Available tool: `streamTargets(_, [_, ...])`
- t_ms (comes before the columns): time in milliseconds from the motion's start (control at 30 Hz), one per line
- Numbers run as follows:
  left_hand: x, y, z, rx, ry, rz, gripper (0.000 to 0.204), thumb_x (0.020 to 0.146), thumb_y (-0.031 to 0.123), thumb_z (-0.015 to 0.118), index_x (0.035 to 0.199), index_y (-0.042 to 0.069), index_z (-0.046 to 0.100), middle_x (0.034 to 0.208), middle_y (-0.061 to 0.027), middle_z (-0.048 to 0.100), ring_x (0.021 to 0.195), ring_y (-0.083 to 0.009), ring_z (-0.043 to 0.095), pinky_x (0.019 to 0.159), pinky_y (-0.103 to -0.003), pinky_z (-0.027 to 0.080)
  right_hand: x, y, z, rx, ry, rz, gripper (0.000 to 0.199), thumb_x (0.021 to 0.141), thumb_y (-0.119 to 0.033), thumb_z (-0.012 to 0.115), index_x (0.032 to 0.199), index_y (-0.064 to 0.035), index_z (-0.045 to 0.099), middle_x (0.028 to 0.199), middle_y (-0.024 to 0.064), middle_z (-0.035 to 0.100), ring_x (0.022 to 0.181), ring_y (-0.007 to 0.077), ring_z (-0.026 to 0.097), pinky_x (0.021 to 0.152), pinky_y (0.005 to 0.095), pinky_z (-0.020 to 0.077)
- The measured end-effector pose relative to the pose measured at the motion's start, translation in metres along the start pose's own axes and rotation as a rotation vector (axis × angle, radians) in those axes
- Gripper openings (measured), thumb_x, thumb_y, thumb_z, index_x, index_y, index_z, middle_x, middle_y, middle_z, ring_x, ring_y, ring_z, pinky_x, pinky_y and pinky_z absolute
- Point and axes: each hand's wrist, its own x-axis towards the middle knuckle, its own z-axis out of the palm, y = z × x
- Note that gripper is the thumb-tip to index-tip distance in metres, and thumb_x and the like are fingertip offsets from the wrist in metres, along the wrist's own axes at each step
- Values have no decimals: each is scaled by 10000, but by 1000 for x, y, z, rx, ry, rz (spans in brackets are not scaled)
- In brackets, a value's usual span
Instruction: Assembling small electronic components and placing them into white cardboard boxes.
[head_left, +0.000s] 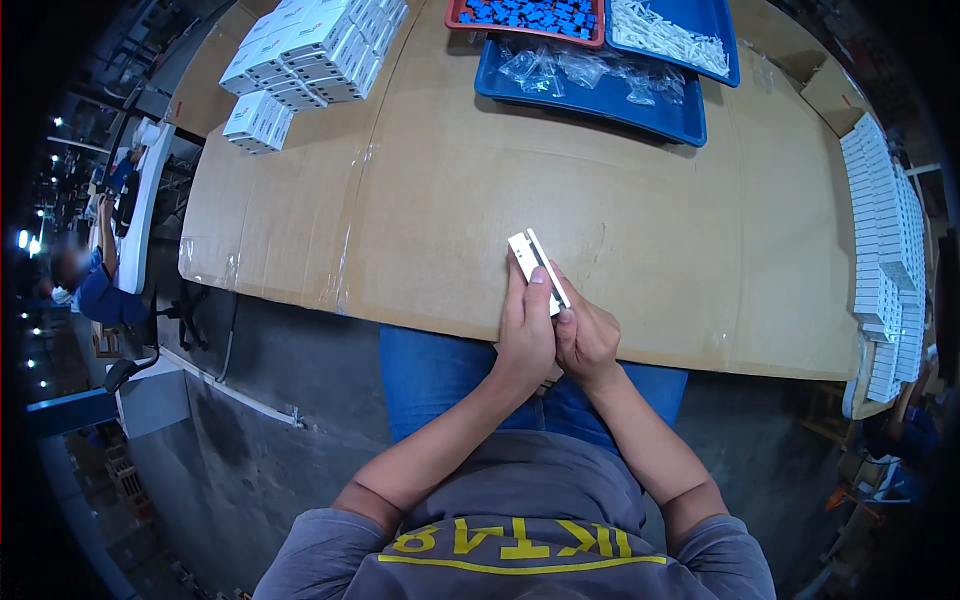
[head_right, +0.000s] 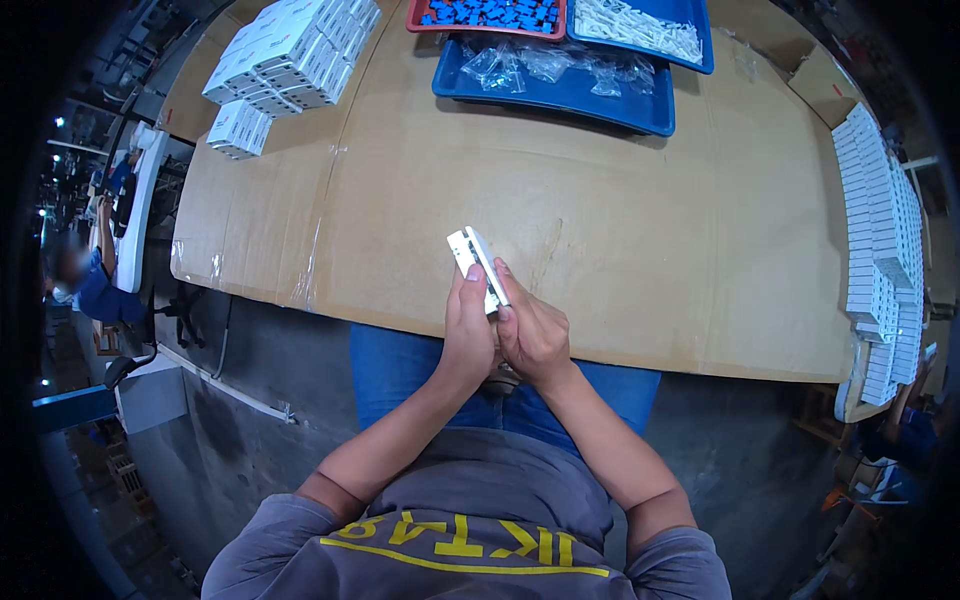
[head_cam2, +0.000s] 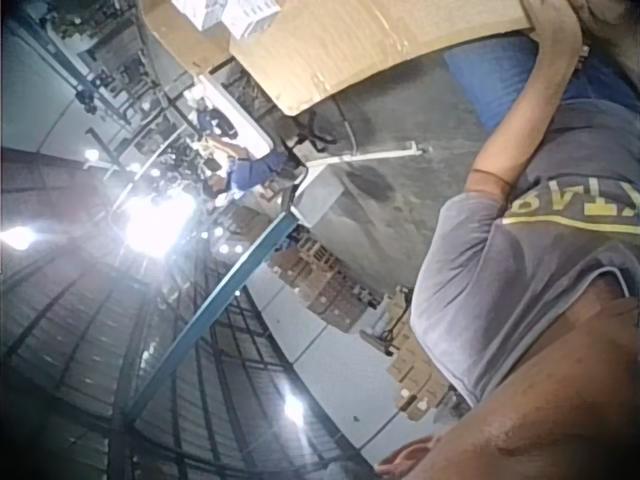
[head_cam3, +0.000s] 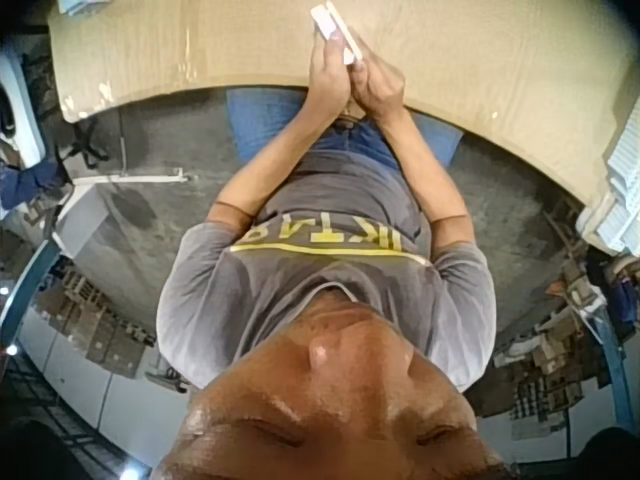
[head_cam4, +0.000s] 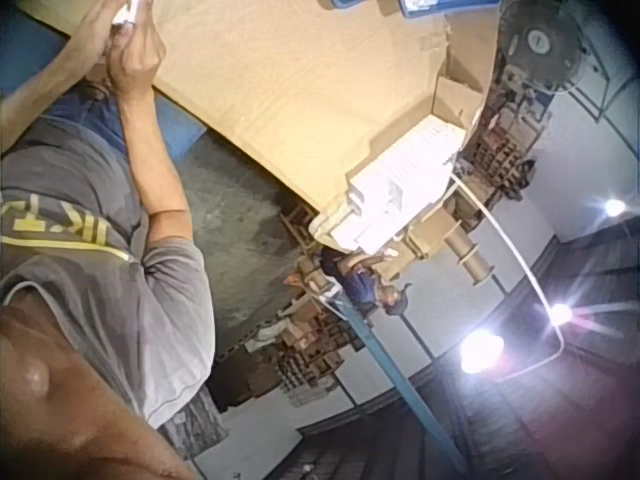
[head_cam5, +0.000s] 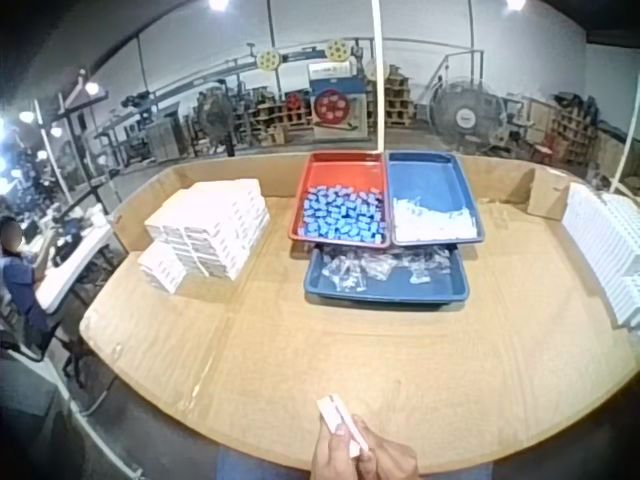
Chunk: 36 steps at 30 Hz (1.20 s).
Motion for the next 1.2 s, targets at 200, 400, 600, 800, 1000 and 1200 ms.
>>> streamTargets(200, [11, 14, -10, 99, -25, 49, 563, 1125, 211, 349, 1630, -8, 230, 1468, -132, 466, 1292, -183, 497, 1098, -308, 411, 13, -9, 1, 175, -23, 95, 374, 1074, -111, 526, 1375, 98, 597, 1397, 294, 623, 1227, 390, 679, 982, 412, 573])
streamTargets(400, [19, 41, -27, 231, -226, 239, 1022, 799, 35, 628, 1677, 81, 105, 1519, -164, 433, 1412, -261, 450, 1220, -406, 320, 17, -3, -12, 531, -21, 510, 409, 1094, -250, 547, 1387, 28, 614, 1367, 179, 652, 1273, 279, 625, 1062, 349, 488])
streamTargets(600, [20, 41, -37, 554, -391, 434, 1013, 834, 151, 676, 1669, 49, 112, 1596, -222, 344, 1530, -322, 317, 1274, -438, 214, 35, -25, -31, 903, -130, 851, 480, 1034, -205, 660, 1426, 44, 539, 1396, 162, 600, 1224, 190, 621, 1071, 340, 479])
streamTargets(800, [12, 34, -17, 69, -277, 152, 817, 1070, 443, 504, 1670, 35, 128, 1588, -200, 350, 1504, -296, 335, 1255, -421, 235, 25, -18, -19, 877, -73, 649, 603, 916, 4, 731, 1465, 29, 482, 1505, 178, 518, 1372, 247, 536, 1153, 394, 439])
streamTargets(1000, [8, 28, -2, 24, -190, 207, 724, 1136, 492, 342, 1666, 33, 158, 1540, -186, 404, 1441, -263, 396, 1220, -386, 282, 24, -33, -8, 298, -64, 371, 552, 900, -1, 715, 1423, 68, 551, 1599, 250, 429, 1480, 356, 450, 1207, 431, 378])
streamTargets(1200, [8, 26, 2, 179, -159, 352, 917, 1059, 709, 284, 1618, -15, 221, 1488, -177, 470, 1408, -246, 453, 1202, -377, 317, 16, -38, 1, 303, 73, 233, 505, 1000, -73, 645, 1449, 122, 521, 1520, 344, 492, 1428, 443, 495, 1137, 446, 452])
